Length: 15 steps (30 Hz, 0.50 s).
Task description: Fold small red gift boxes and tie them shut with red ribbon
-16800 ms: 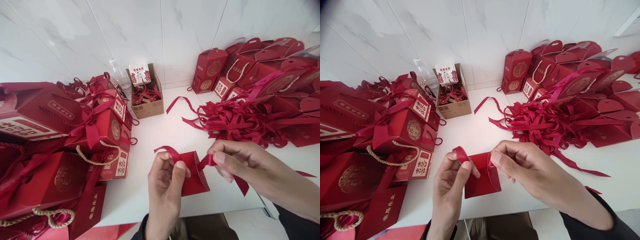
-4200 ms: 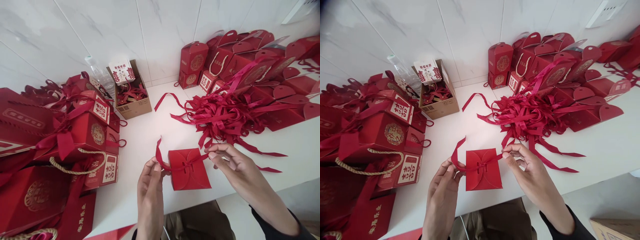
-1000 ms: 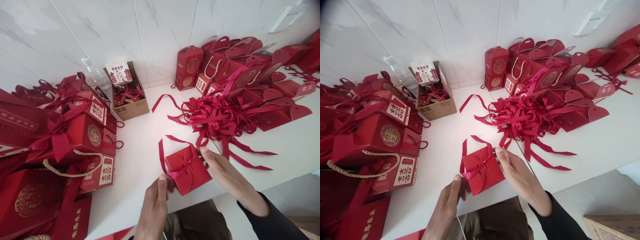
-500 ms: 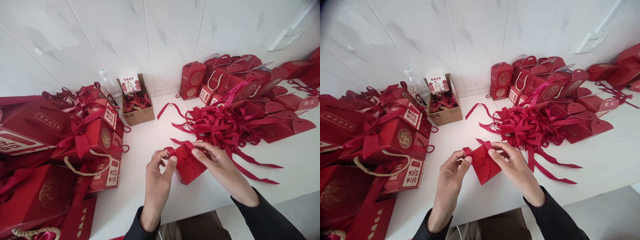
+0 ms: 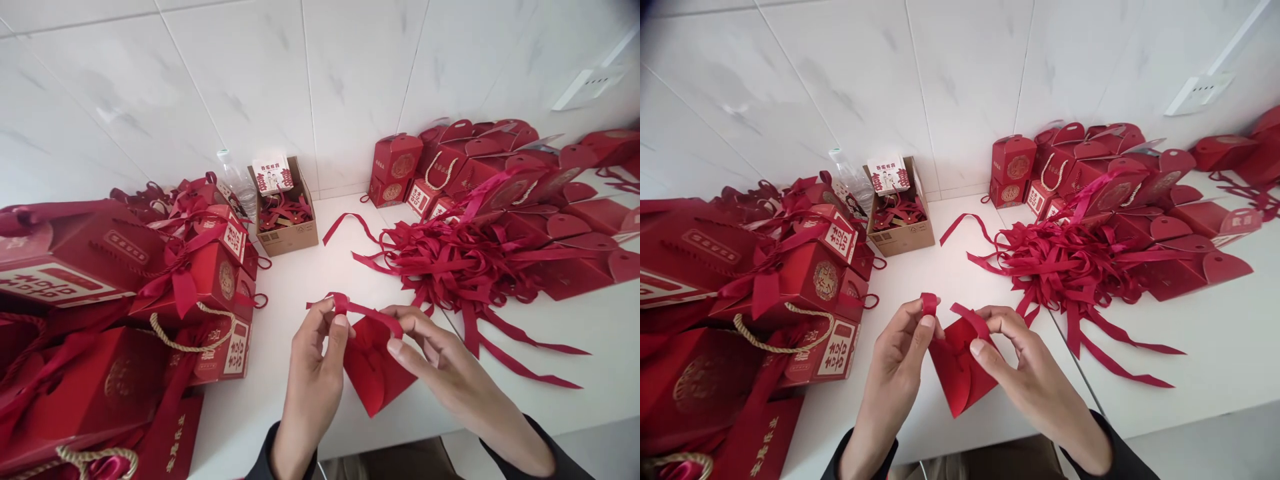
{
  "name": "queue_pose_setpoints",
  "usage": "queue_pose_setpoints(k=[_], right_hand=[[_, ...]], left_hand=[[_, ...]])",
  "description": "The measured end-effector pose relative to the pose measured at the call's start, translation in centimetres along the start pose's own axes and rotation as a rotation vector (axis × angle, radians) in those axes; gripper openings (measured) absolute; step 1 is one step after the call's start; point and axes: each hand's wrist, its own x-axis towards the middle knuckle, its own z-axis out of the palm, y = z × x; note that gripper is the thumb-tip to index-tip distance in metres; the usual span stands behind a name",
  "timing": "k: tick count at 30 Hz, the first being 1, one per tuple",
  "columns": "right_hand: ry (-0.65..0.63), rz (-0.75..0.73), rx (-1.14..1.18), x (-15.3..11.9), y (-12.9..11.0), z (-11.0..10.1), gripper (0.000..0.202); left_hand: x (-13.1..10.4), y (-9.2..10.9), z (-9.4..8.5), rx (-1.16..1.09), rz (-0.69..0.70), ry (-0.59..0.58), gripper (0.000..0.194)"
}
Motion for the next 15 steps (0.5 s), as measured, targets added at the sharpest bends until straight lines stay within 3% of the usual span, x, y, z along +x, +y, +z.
queue_pose_setpoints(k=[4, 6, 9, 15], right_hand=[[0.068, 0.049, 0.022, -0.1, -0.7, 0.3, 0.032], [0.107, 0.066, -0.007, -0.5, -0.8, 0.5, 0.031], [0.170, 0.082, -0.038, -1.3, -0.6, 0.6, 0.030], [0.162, 0.073, 0.051, -2.2, 0.2, 0.3, 0.028]], left_hand=[[-0.4, 1.1, -0.6, 0.030, -0.014, -0.149, 0.019], [-0.7, 1.3, -0.9, 0.048, -0.035, -0.153, 0.018], [-1.3, 0.9, -1.3, 0.060, -0.088, -0.064, 0.015], [-1.8, -0.5, -1.9, 0.035, -0.147, 0.117, 0.023]])
